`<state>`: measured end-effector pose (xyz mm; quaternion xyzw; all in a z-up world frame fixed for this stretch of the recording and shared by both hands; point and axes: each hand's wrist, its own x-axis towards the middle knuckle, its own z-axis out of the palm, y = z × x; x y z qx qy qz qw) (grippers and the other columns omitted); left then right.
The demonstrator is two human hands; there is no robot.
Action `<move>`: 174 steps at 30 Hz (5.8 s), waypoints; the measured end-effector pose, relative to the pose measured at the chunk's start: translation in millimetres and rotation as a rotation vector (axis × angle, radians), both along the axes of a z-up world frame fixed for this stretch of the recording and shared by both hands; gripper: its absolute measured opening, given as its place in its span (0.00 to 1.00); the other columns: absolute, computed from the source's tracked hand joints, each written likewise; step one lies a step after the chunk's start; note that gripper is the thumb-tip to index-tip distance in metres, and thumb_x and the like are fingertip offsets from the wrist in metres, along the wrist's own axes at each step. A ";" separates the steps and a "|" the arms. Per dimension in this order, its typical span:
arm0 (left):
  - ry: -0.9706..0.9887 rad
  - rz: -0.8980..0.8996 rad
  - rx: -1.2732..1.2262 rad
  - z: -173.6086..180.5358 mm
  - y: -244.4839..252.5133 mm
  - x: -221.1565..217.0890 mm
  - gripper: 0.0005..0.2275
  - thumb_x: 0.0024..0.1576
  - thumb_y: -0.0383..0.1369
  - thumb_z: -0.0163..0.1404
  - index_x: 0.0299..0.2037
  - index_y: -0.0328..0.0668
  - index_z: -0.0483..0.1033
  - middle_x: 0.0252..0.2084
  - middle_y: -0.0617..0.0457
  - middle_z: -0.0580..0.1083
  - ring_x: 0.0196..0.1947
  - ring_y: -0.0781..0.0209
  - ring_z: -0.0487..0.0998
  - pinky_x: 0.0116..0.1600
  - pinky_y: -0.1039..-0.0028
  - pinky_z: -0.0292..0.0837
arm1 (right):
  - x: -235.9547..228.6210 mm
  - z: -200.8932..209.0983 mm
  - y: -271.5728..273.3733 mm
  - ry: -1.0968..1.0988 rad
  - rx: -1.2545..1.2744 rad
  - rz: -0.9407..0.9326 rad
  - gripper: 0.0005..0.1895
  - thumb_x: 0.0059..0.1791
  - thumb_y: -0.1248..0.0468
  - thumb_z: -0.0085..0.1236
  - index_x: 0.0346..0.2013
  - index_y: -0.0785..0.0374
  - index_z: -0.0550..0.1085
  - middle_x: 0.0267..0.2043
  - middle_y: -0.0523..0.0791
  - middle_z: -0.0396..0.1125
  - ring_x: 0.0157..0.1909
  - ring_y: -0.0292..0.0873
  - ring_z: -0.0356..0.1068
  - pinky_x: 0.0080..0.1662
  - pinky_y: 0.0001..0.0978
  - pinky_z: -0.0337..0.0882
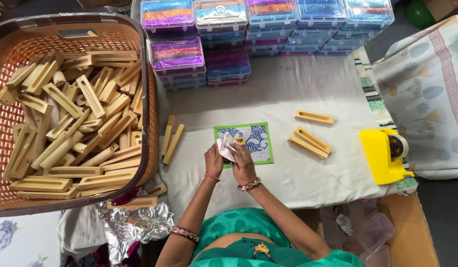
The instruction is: Cleaning wooden blocks with a cloth and then wrapping them in decorative foil.
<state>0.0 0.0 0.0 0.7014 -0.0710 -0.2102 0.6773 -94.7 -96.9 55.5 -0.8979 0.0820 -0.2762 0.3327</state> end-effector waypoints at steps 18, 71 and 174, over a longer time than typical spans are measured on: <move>-0.118 -0.101 0.223 73.3 -6.1 -8.2 0.21 0.68 0.47 0.36 0.52 0.40 0.77 0.22 0.49 0.75 0.20 0.61 0.78 0.29 0.70 0.74 | 16.2 -27.3 -51.6 0.308 0.155 -0.137 0.17 0.45 0.73 0.49 0.43 0.56 0.79 0.46 0.45 0.70 0.48 0.49 0.72 0.48 0.43 0.74; 0.076 -0.045 0.019 39.6 1.4 -3.2 0.22 0.69 0.47 0.34 0.51 0.33 0.72 0.32 0.46 0.78 0.27 0.61 0.83 0.33 0.70 0.81 | 3.3 -31.8 -28.2 0.127 0.098 -0.043 0.22 0.43 0.75 0.52 0.50 0.61 0.78 0.53 0.49 0.69 0.58 0.53 0.68 0.58 0.42 0.70; -0.605 0.162 0.931 22.9 117.3 28.1 0.26 0.55 0.31 0.55 0.65 0.35 0.63 0.64 0.41 0.65 0.61 0.41 0.68 0.60 0.57 0.68 | -91.3 -48.7 -97.3 0.273 -0.121 -0.471 0.18 0.44 0.69 0.50 0.46 0.52 0.77 0.51 0.45 0.69 0.54 0.50 0.71 0.50 0.45 0.73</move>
